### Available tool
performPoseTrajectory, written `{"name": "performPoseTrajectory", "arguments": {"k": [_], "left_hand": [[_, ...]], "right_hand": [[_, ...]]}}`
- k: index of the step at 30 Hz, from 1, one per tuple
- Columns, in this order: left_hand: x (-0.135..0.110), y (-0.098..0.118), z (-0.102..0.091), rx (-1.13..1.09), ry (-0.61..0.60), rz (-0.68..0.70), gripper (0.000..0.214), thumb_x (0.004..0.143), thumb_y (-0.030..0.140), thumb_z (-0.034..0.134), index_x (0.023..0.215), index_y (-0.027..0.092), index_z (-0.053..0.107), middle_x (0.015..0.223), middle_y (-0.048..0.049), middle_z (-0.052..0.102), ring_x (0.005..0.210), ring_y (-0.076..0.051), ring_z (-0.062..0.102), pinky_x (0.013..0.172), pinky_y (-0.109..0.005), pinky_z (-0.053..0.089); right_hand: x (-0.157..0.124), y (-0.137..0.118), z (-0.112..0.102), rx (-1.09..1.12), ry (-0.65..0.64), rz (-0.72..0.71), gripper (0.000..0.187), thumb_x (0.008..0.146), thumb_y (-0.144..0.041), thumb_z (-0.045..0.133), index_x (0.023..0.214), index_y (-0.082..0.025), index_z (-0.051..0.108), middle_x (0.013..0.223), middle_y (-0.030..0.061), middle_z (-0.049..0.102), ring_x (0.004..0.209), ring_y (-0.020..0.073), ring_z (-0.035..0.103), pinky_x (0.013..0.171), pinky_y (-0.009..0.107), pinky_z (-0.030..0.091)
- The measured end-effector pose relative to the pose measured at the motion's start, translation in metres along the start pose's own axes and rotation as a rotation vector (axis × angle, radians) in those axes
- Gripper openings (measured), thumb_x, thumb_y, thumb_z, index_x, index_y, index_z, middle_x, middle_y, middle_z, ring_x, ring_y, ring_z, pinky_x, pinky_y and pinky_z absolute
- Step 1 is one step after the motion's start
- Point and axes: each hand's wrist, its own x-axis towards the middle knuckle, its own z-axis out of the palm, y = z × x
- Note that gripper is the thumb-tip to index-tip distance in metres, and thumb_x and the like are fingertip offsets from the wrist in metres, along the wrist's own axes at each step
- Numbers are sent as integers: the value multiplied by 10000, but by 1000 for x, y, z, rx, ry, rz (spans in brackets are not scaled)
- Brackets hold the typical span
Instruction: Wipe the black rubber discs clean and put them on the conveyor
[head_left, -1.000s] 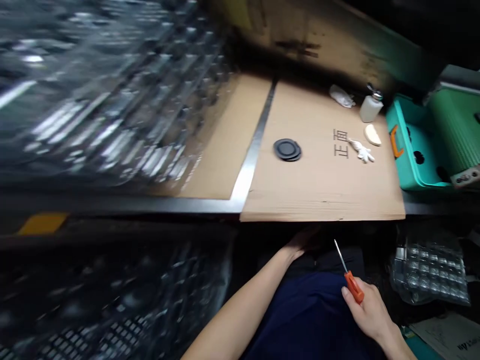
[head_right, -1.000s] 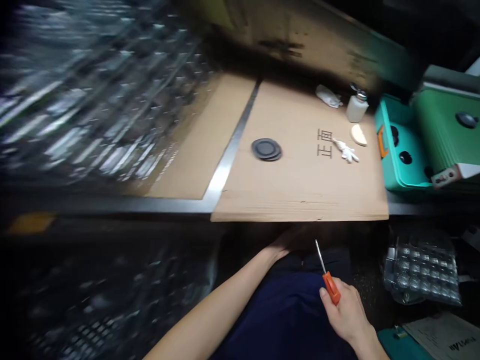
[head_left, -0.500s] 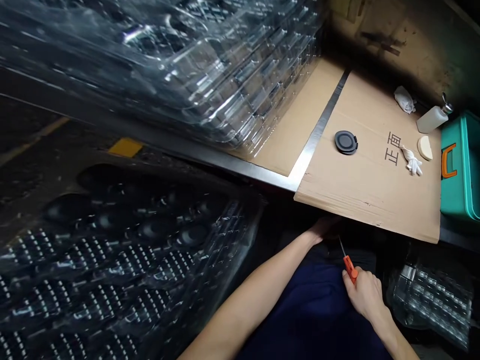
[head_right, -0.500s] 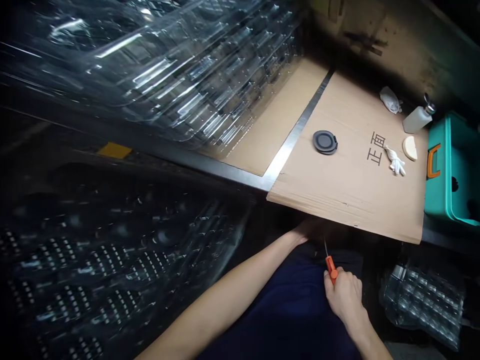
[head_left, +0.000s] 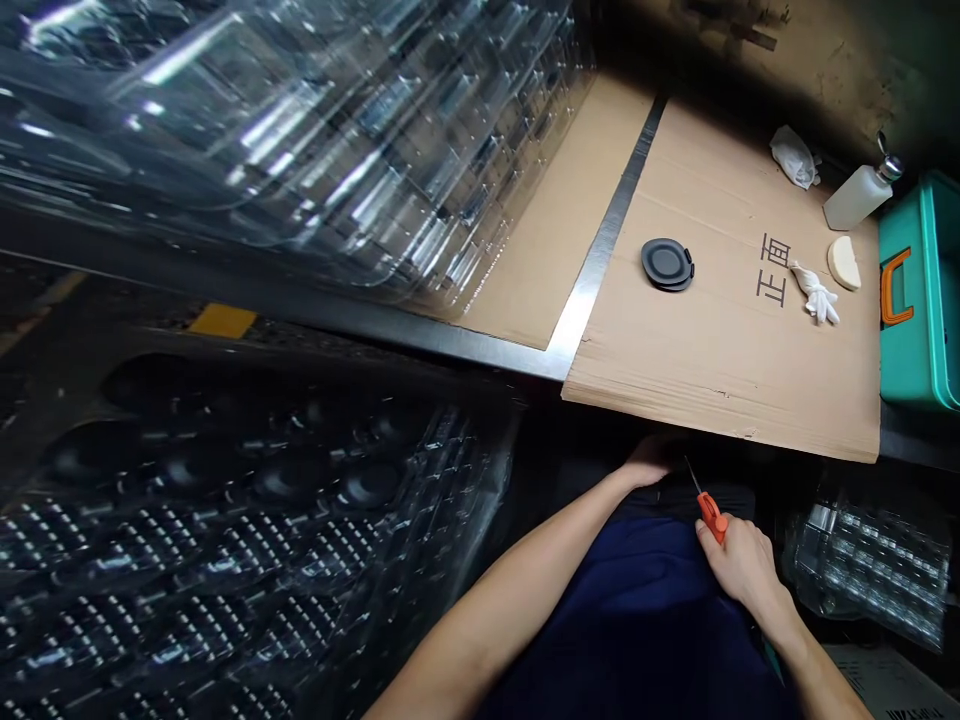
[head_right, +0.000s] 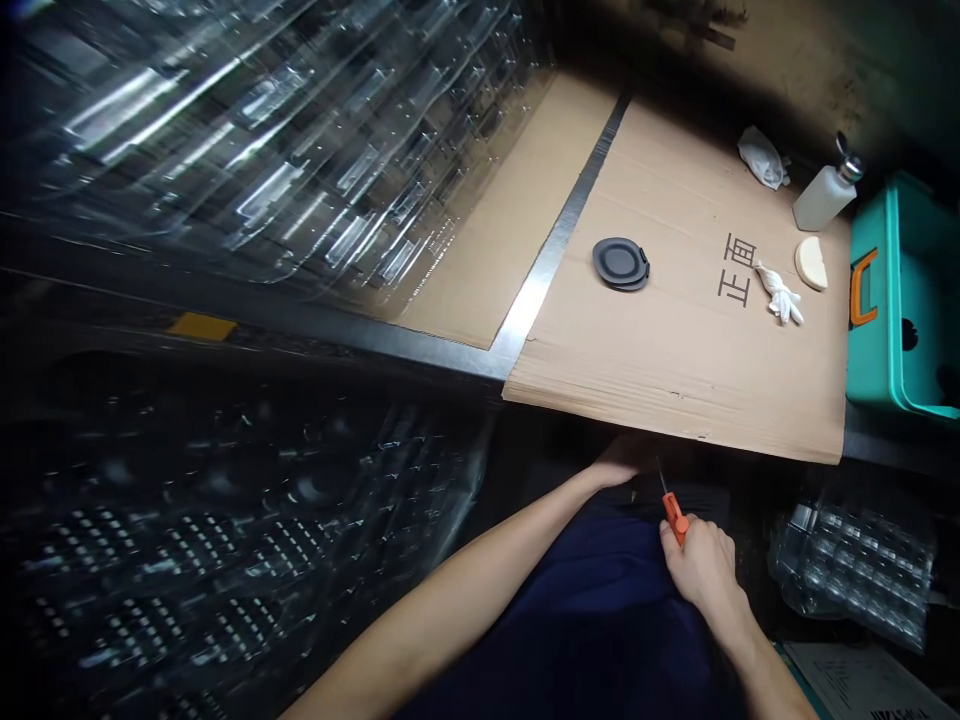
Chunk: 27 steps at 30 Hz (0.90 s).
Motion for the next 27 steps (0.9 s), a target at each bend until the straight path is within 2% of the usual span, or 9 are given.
{"name": "performPoseTrajectory", "arguments": {"k": [3, 6, 8, 11, 14, 17, 21, 24, 27], "left_hand": [[4, 5, -1, -198, 85, -60, 466, 665, 306, 916, 1086, 163, 776, 1168, -129, 762, 1149, -331, 686, 1031, -466, 520], [8, 9, -5, -443, 202, -182, 476, 682, 404, 911, 1079, 177, 775, 1189, -124, 758, 1184, -313, 670, 1024, -437, 527], [10, 9, -9, -541, 197, -271, 459, 701, 418, 902, 1067, 174, 772, 1165, -127, 761, 1139, -307, 688, 947, -416, 573], [11, 6, -17, -599, 124, -383, 405, 767, 408, 856, 1068, 156, 756, 1140, -142, 752, 1046, -307, 709, 804, -412, 627], [12, -1, -24, -615, 99, -436, 378, 843, 400, 782, 1128, 157, 733, 1210, -152, 720, 1033, -290, 703, 758, -398, 642], [14, -7, -28, -607, 106, -445, 352, 874, 398, 743, 1147, 176, 726, 1249, -147, 701, 1056, -283, 694, 765, -379, 645], [15, -7, -27, -599, 110, -437, 347, 844, 372, 781, 1132, 185, 728, 1299, -150, 684, 1087, -297, 686, 784, -401, 646], [11, -1, -22, -558, 80, -400, 451, 765, 343, 863, 1165, 184, 727, 1321, -147, 681, 1096, -308, 688, 832, -452, 636], [4, 3, -13, -450, 28, -297, 599, 638, 274, 948, 1189, 173, 737, 1281, -148, 710, 1128, -313, 687, 946, -466, 592]], "right_hand": [[0, -2, 0, 5, 1, -11, 448, 1036, -536, 358, 915, -230, 662, 886, 78, 767, 889, 288, 742, 718, 319, 429], [-3, -5, 1, 2, -16, -36, 434, 1030, -524, 377, 929, -222, 672, 907, 91, 771, 891, 300, 746, 735, 332, 447], [-4, -6, 4, -3, -29, -44, 434, 1029, -520, 380, 931, -215, 672, 913, 100, 772, 882, 303, 749, 745, 337, 458], [-5, -7, 9, -11, -15, -23, 437, 1035, -521, 361, 970, -211, 661, 894, 104, 769, 865, 307, 751, 744, 342, 470], [-4, -8, 12, -10, -17, -23, 430, 1036, -521, 361, 989, -213, 656, 898, 104, 769, 868, 307, 752, 748, 346, 477], [-3, -7, 13, -9, -20, -26, 433, 1035, -510, 360, 969, -208, 664, 911, 111, 771, 873, 306, 753, 761, 352, 481], [-3, -4, 10, 5, -14, -32, 435, 1027, -505, 371, 954, -205, 678, 911, 117, 772, 877, 310, 752, 765, 358, 480], [-2, 3, 6, 45, -1, -25, 439, 1026, -512, 376, 961, -211, 689, 919, 112, 773, 901, 305, 749, 763, 346, 473], [-1, 10, 2, 94, 8, -10, 457, 1029, -532, 372, 950, -222, 699, 923, 98, 772, 919, 294, 745, 759, 332, 463]]}}
